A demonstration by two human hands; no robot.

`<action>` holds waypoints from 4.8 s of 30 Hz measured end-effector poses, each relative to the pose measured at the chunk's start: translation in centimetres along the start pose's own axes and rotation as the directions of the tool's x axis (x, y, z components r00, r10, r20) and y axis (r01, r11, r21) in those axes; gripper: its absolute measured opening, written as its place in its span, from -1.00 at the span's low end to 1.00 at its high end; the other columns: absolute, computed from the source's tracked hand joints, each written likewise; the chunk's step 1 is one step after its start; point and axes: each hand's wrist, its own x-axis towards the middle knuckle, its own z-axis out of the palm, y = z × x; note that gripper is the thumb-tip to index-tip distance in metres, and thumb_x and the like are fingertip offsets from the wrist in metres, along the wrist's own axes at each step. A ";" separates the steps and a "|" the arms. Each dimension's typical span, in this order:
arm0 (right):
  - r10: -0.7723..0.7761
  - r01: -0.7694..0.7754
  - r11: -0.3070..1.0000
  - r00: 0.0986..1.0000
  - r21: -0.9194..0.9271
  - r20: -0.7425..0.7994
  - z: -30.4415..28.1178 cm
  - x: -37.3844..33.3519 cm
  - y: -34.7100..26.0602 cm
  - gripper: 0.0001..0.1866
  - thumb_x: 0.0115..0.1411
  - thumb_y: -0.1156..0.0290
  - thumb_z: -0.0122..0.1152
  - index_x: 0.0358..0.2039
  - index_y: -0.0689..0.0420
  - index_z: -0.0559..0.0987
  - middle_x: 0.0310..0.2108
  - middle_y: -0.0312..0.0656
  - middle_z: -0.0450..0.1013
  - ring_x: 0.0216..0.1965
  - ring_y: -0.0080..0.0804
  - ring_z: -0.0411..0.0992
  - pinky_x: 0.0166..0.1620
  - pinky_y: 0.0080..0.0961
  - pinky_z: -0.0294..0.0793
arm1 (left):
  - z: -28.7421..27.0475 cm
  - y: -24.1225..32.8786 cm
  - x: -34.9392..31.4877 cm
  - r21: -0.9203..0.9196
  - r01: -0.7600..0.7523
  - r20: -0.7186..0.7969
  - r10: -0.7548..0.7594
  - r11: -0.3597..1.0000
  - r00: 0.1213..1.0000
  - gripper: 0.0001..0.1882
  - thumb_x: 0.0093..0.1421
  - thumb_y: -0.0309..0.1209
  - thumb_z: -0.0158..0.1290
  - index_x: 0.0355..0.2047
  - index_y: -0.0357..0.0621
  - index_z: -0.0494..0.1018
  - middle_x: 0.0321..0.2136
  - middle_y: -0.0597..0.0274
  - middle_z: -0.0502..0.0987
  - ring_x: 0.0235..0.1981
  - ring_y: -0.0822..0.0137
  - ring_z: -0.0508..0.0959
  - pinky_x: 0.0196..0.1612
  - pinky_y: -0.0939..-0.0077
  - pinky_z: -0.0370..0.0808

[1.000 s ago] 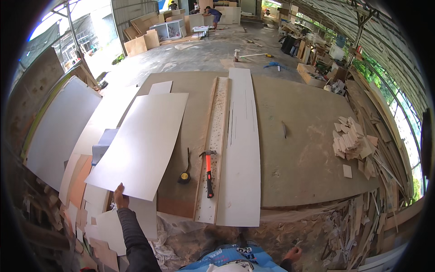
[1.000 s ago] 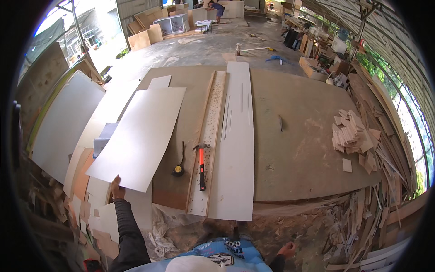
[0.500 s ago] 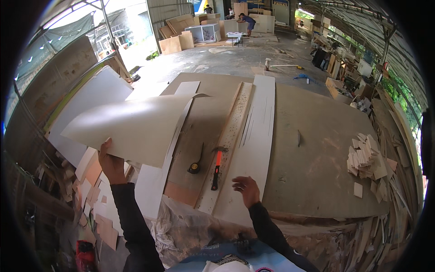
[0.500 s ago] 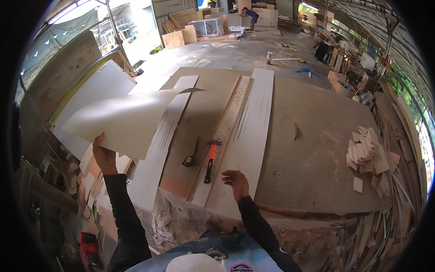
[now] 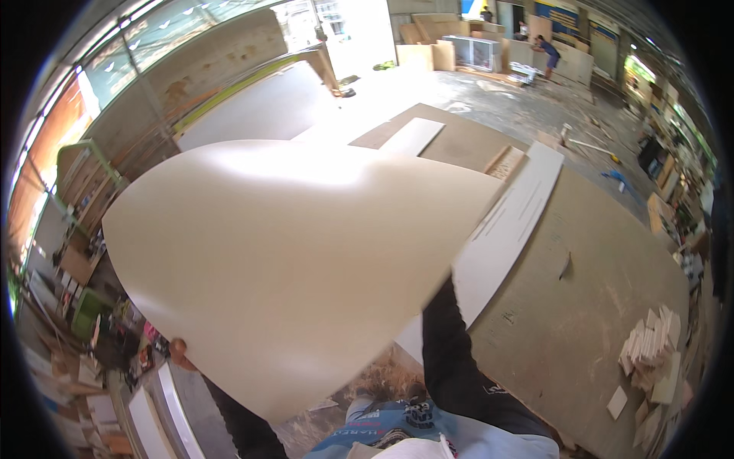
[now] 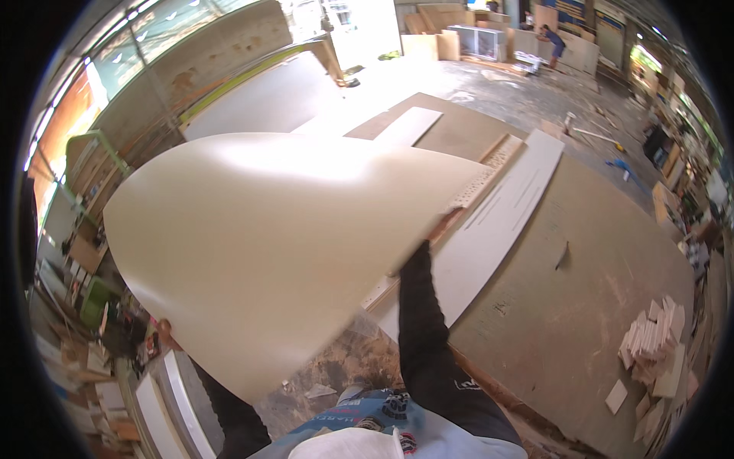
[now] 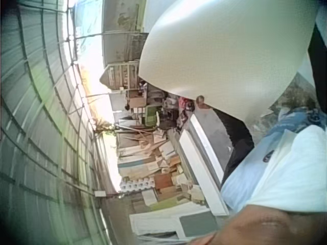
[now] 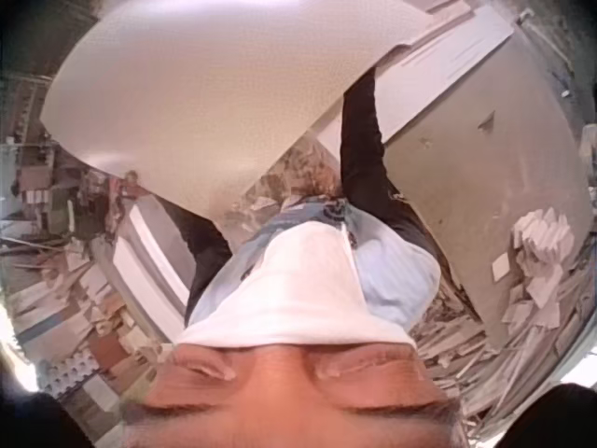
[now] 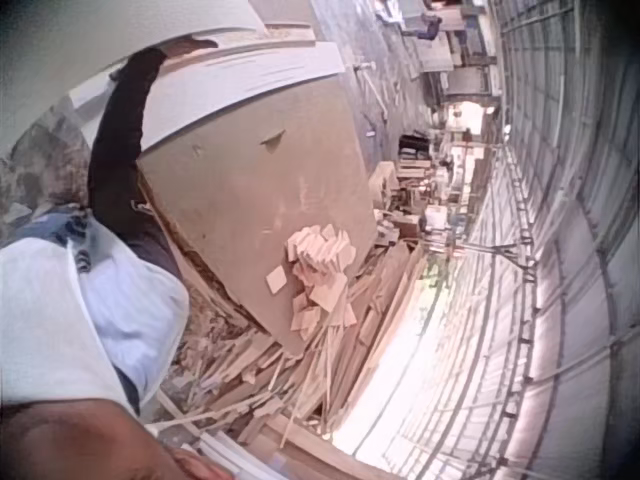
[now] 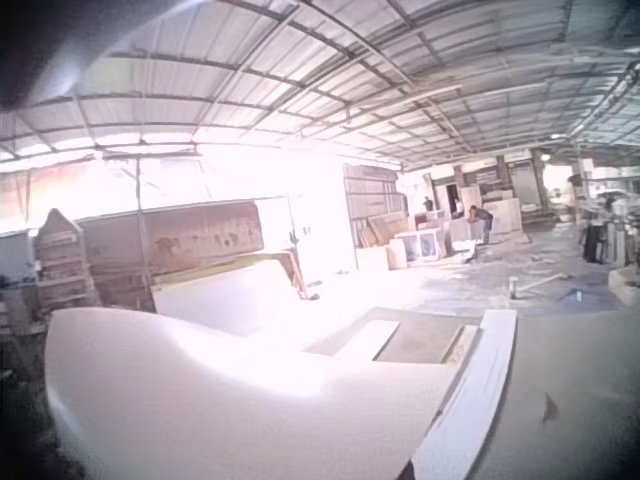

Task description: The person measures a large wooden board with a tape measure, hammers a thin wooden strip onto it, and then collects and carries several white panels and small wooden scraps from a pile on the floor.

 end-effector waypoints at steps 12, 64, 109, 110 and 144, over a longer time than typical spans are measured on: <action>0.128 -0.054 0.891 0.983 -0.451 0.134 -0.5 -21.7 -23.6 -0.49 -0.01 0.25 0.06 -0.08 0.32 0.48 -0.18 0.01 0.53 -0.18 -0.07 0.54 -0.20 -0.22 0.62 | -5.0 4.7 -25.3 0.247 0.391 -0.551 -0.203 0.887 0.809 -0.35 -0.32 -0.70 0.12 -0.06 -0.30 0.44 -0.26 0.07 0.59 -0.26 0.12 0.62 -0.16 0.26 0.56; -0.269 -0.547 -0.282 0.834 -0.788 -0.483 -12.7 -40.1 -42.0 -0.27 0.08 0.62 0.11 0.29 0.43 0.15 -0.37 -0.16 0.56 -0.34 -0.50 0.53 -0.32 -0.54 0.54 | 10.9 -5.0 -50.1 0.015 0.621 -0.811 -0.354 0.783 0.466 -0.70 0.26 -0.49 0.01 -0.07 -0.48 0.30 -0.19 -0.11 0.51 -0.24 0.04 0.63 -0.17 0.24 0.63; -0.172 -0.332 -0.423 0.943 -0.843 -0.285 -15.5 -30.1 -47.5 -0.76 0.09 0.62 0.14 -0.70 0.24 0.40 -0.65 -0.37 0.35 -0.62 -0.64 0.36 -0.55 -0.59 0.44 | 17.8 -11.1 -40.3 -0.144 0.621 -0.713 -0.516 0.770 0.475 -0.60 0.23 -0.52 -0.03 0.06 -0.45 0.30 -0.04 -0.12 0.49 -0.08 -0.01 0.56 0.04 0.16 0.50; -0.179 -0.354 -0.381 0.935 -0.854 -0.307 -15.1 -29.9 -47.3 -0.77 0.09 0.61 0.14 -0.69 0.26 0.42 -0.64 -0.37 0.36 -0.61 -0.64 0.37 -0.54 -0.59 0.45 | 17.6 -11.1 -40.4 -0.159 0.614 -0.711 -0.521 0.773 0.472 -0.61 0.24 -0.52 -0.03 0.06 -0.45 0.30 -0.05 -0.12 0.49 -0.09 0.00 0.56 0.05 0.16 0.50; 0.118 0.098 -0.993 0.926 -0.072 -0.358 -14.3 -12.8 -55.8 -0.25 0.27 -0.06 0.00 0.41 -0.21 0.05 0.46 -0.49 -0.17 0.44 -0.12 -0.20 0.40 0.02 -0.17 | 18.2 -10.8 -39.0 -0.187 0.590 -0.691 -0.532 0.785 0.489 -0.71 0.28 -0.52 -0.05 -0.02 -0.43 0.31 -0.11 -0.14 0.50 -0.15 -0.02 0.59 -0.04 0.11 0.57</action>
